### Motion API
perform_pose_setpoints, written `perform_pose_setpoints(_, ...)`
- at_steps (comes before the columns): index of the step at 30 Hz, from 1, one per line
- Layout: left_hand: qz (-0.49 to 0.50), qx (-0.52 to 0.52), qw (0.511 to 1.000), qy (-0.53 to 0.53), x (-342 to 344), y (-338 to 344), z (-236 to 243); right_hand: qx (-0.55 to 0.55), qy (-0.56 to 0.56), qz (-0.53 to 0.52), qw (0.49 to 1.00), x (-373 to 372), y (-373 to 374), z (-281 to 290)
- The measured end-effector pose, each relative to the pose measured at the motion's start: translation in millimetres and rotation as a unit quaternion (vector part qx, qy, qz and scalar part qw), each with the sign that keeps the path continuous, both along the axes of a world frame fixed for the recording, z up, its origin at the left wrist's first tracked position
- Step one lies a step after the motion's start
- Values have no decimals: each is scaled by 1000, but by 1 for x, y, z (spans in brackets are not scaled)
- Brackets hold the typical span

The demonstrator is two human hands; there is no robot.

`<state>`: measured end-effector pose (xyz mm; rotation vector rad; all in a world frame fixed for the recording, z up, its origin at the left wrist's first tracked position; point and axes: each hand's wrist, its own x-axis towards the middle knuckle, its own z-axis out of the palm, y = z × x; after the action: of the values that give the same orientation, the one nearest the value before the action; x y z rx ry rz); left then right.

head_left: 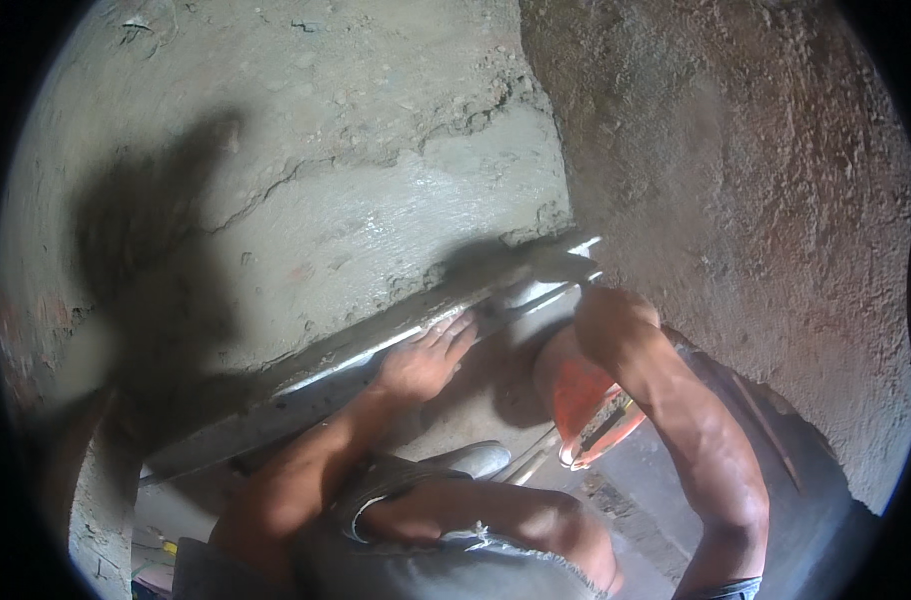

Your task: The person uses a trowel and a straight metal bar to smooth and level wet concrete on a floor. They repeatedly scoop concrete from a bucket and apply it to the surface, then drag the bar to create a flat finish.

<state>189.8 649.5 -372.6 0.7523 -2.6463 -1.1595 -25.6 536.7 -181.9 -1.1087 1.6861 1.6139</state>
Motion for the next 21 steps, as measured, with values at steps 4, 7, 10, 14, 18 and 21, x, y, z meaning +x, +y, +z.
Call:
perform_pose_setpoints(4, 8, -66, 996, 60, -20, -1, 4, -85, 31, 23, 996, -15, -6, 69)
perform_pose_setpoints(7, 22, -49, 999, 2, 11, -2, 5, -82, -66, 103, 989, -42, -8, -4)
perform_pose_setpoints(10, 15, -6, 1000, 18, 5, -5, 7, -57, 3, 93, 994, -54, 7, -42)
perform_pose_setpoints(14, 38, -41, 998, 13, 7, 1, 2, 41, -11, 100, 994, -46, -15, -20)
perform_pose_setpoints(18, 8, -37, 999, 15, 1, -6, 6, 17, -56, 52, 997, -55, -46, 24)
perform_pose_setpoints(21, 29, -13, 999, 34, 6, -3, 4, -29, -106, 42, 993, -61, -38, 10)
